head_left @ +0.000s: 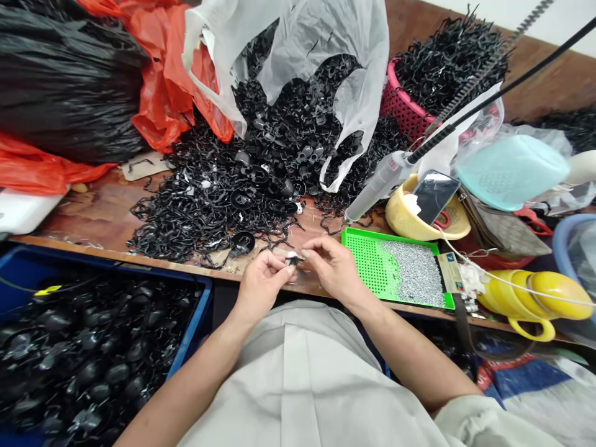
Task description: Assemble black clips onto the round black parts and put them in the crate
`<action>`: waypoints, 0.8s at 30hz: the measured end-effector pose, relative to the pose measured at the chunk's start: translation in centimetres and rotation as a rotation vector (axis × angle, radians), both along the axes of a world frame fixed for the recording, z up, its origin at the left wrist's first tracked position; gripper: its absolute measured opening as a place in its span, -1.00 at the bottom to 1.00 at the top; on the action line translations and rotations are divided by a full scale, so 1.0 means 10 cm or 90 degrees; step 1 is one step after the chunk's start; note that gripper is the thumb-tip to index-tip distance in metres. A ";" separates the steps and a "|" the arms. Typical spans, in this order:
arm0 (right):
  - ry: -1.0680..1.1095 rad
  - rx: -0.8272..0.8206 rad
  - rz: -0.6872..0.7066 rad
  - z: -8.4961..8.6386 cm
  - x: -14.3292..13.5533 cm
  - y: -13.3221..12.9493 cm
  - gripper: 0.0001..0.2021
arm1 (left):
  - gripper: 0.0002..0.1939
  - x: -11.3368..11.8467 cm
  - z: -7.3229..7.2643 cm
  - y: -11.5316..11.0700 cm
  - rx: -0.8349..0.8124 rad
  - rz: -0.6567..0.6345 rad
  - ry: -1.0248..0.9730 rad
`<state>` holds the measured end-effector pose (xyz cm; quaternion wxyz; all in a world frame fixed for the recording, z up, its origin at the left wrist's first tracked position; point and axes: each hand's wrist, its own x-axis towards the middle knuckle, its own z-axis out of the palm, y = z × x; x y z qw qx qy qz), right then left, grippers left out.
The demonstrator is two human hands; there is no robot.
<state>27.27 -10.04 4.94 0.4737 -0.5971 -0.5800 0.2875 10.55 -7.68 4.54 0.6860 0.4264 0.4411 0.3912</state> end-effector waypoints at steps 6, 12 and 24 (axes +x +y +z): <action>0.132 -0.022 0.001 0.12 -0.08 0.00 -0.89 | -0.64 0.05 0.02 0.01 0.057 -0.063 0.070; 0.031 0.044 0.052 0.11 -0.16 -0.01 -0.96 | -0.73 0.06 -0.02 0.03 0.082 -0.038 0.054; -0.194 -0.078 0.051 0.14 -0.14 -0.02 -0.92 | -0.75 -0.02 -0.05 0.01 0.389 -0.015 0.353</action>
